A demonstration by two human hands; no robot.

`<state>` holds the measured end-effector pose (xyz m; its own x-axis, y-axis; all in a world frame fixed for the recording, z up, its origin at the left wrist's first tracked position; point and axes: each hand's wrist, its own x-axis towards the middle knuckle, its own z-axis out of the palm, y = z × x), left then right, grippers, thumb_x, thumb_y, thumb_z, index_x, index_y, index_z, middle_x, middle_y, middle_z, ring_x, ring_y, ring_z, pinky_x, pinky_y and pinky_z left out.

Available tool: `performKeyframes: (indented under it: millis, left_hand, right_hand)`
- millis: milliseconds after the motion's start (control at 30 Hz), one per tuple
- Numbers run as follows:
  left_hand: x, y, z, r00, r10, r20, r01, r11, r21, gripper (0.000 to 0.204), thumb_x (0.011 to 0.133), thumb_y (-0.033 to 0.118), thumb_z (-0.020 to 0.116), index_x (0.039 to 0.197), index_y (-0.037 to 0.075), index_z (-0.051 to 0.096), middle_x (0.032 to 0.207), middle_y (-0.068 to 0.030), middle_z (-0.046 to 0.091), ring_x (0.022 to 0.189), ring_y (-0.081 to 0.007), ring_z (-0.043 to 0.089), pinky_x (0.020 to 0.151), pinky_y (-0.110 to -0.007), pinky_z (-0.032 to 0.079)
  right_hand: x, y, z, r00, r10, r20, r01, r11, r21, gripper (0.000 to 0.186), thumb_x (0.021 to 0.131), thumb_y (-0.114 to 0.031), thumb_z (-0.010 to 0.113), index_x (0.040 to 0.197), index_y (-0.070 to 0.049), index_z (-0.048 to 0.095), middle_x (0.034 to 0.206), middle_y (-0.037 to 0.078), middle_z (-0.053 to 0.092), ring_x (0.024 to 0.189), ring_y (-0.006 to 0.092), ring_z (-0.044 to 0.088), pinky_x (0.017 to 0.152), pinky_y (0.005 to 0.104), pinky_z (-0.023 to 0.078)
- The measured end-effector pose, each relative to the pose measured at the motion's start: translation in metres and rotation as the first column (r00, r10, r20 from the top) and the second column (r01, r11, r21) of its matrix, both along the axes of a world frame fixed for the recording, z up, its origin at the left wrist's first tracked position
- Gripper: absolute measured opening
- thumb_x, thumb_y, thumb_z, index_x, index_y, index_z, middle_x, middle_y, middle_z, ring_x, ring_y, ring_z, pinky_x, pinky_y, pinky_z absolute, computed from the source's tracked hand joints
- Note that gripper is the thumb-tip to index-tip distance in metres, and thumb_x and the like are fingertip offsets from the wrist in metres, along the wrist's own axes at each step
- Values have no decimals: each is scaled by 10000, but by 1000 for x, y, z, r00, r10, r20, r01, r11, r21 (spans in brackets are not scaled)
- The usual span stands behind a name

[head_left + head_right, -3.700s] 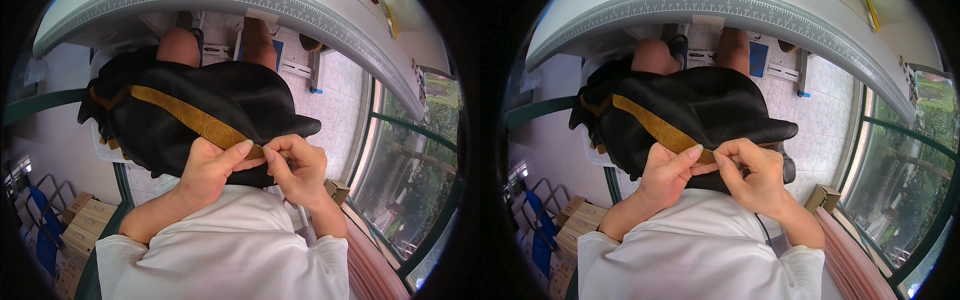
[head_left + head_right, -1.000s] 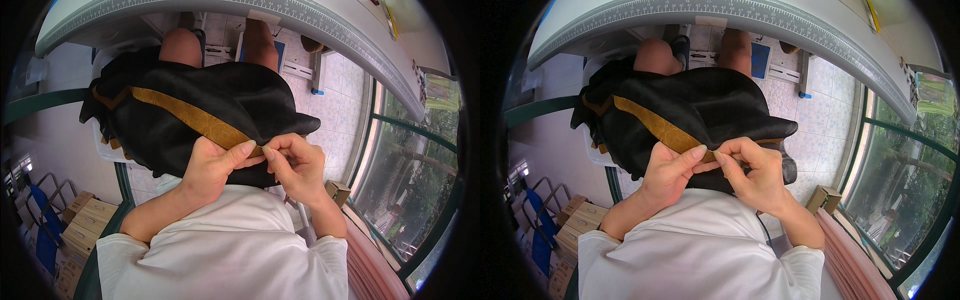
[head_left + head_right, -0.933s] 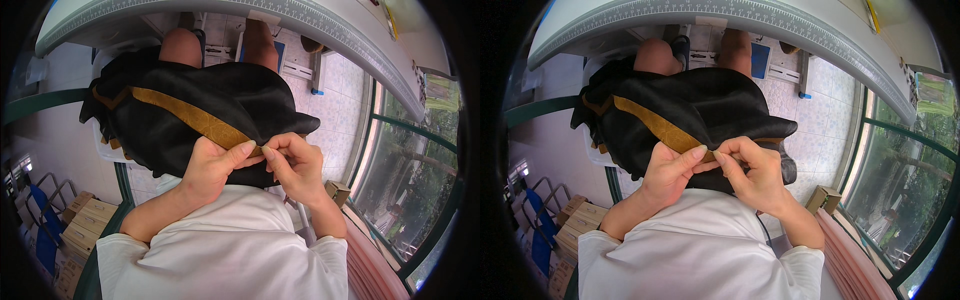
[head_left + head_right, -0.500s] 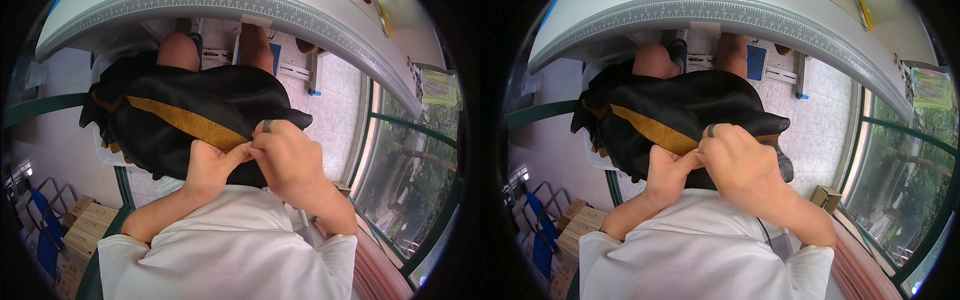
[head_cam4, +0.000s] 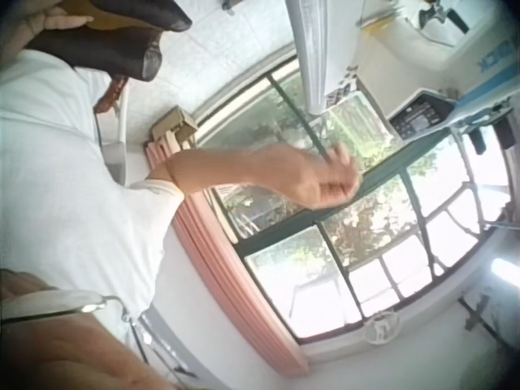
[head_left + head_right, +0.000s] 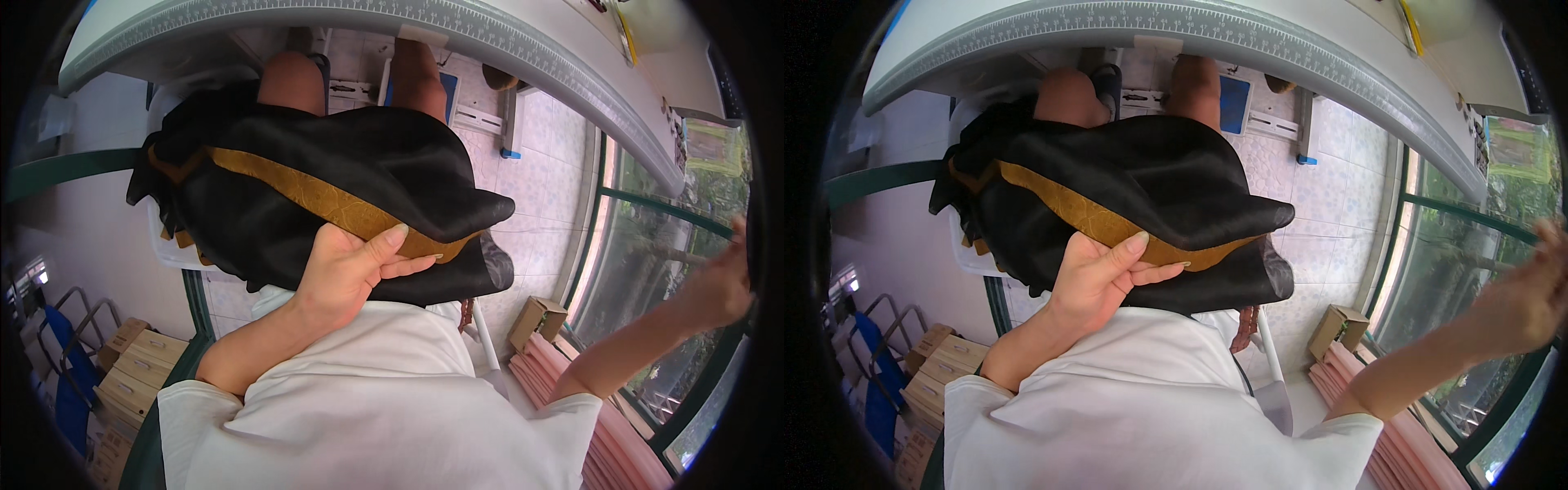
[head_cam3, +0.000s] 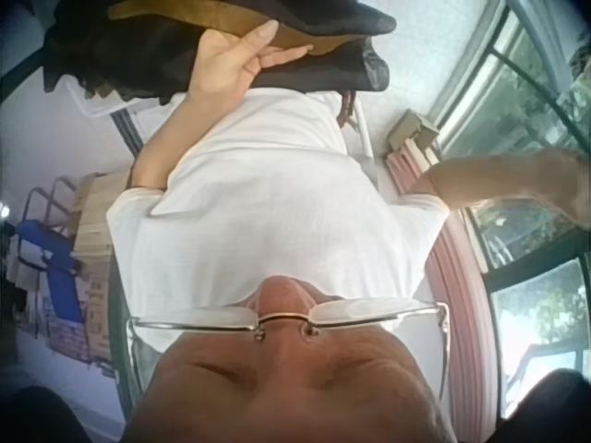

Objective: The person hand-sews a brown leather strap onto a black bag using a needle and thread. They repeatedly insert the needle through the strap and pull the thread tight to secure the attachment.

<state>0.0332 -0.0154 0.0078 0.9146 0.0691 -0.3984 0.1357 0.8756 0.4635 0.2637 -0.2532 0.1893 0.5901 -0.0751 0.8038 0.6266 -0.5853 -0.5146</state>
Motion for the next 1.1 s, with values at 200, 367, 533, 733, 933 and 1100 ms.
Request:
performKeyframes:
  millis: [200,367,533,733,933,1100]
  left_hand:
    - [1,4,10,999,-23,-26,24,999,45,259,1041,49,492,1226,-112,575,1234,-208,651,1152,-287,654,1024,-535,532]
    - [-2,4,9,1000,2,-31,-1,999,49,240,1026,66,556,1177,-110,622,1162,-180,684,1086,-260,681,989,-453,567]
    - [0,2,11,999,21,-46,-18,998,66,232,1023,64,559,1153,-114,632,1141,-187,689,1078,-268,685,988,-456,565]
    - [-1,3,9,1000,-1,-22,3,997,83,227,1021,59,560,1148,-113,634,1132,-183,692,1069,-266,688,980,-451,569]
    - [-2,3,7,999,-7,-33,10,996,90,227,1017,59,566,1161,-107,626,1127,-178,691,1068,-261,688,979,-444,570]
    - [-3,3,7,999,-7,-44,12,993,115,214,1013,67,582,1150,-89,635,1116,-150,694,1055,-230,682,960,-415,576]
  right_hand:
    - [-116,67,-116,35,520,-853,-627,676,386,58,902,43,685,946,30,650,795,40,679,672,44,619,591,189,482]
    - [-125,79,-153,87,579,-810,-655,646,391,31,912,32,667,938,28,649,682,36,674,562,32,564,504,192,413]
    - [-125,80,-157,108,592,-799,-672,636,380,33,908,26,672,932,22,649,660,40,668,543,35,556,496,194,405]
    - [-124,81,-155,118,580,-806,-684,636,358,32,908,18,674,920,19,645,648,36,663,527,34,543,481,201,392]
    - [-125,80,-156,119,572,-812,-695,632,343,29,915,12,671,924,15,644,646,32,660,515,29,523,470,200,374]
    - [-128,81,-162,150,580,-800,-717,621,316,61,928,4,673,962,11,623,660,39,649,526,55,542,489,208,395]
